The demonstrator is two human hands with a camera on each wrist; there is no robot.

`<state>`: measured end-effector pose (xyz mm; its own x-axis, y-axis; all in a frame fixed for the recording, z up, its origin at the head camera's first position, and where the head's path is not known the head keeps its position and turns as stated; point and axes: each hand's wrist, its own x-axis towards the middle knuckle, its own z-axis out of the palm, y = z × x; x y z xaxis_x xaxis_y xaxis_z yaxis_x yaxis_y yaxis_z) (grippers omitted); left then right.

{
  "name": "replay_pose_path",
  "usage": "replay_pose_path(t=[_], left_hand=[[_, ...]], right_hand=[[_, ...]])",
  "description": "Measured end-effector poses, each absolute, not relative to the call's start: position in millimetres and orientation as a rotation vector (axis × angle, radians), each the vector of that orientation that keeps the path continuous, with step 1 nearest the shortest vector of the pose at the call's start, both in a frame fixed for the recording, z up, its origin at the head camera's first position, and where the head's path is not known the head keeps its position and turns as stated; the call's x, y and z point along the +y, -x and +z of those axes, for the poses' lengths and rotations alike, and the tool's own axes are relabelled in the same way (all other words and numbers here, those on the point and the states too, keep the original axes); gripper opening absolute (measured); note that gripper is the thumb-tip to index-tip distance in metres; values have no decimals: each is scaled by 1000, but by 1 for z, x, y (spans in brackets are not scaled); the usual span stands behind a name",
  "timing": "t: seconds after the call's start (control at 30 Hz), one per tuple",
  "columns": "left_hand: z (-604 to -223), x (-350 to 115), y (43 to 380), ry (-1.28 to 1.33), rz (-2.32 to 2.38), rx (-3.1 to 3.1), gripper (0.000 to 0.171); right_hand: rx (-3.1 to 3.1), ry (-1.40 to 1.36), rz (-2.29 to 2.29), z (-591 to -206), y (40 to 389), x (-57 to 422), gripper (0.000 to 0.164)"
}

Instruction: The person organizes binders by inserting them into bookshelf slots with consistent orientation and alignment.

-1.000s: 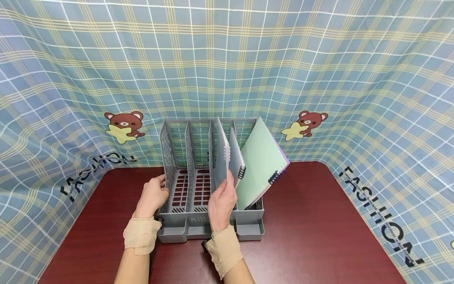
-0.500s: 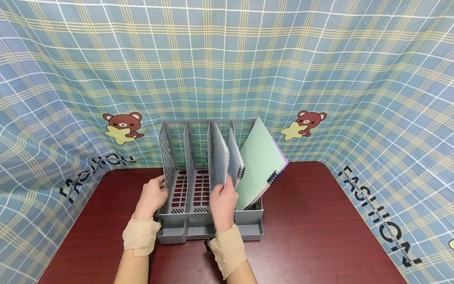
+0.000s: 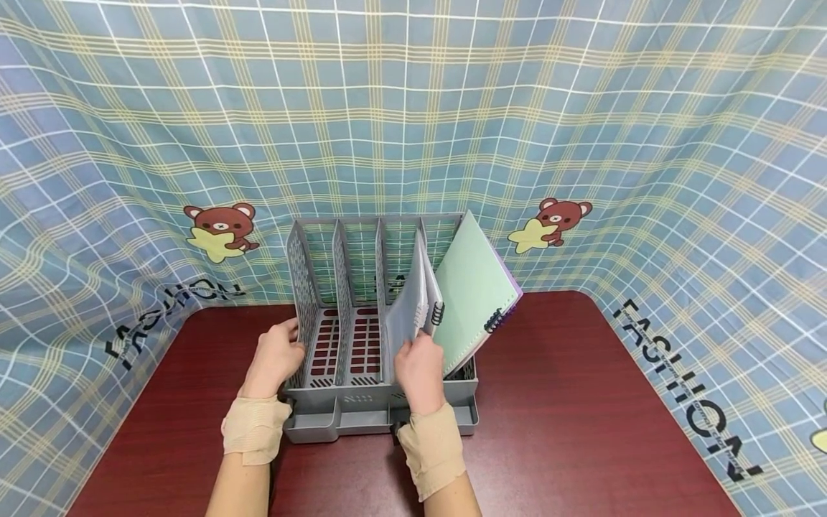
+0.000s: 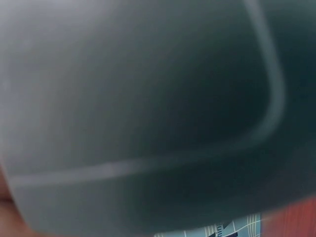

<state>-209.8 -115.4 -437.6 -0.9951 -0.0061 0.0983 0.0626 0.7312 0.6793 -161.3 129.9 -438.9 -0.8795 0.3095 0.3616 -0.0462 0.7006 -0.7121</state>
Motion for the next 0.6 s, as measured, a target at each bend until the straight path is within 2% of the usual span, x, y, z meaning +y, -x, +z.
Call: replay_pose_path(t=[0.37,0.6], left_hand=[[-438,-118,212,39,-1105,-2835,57],[-429,-120,207,-6,-1148,-2851,55]], right_hand=[[-2492,177,1036,-442,163,132,21],[-2610,213,1099,-430,154,144,29]])
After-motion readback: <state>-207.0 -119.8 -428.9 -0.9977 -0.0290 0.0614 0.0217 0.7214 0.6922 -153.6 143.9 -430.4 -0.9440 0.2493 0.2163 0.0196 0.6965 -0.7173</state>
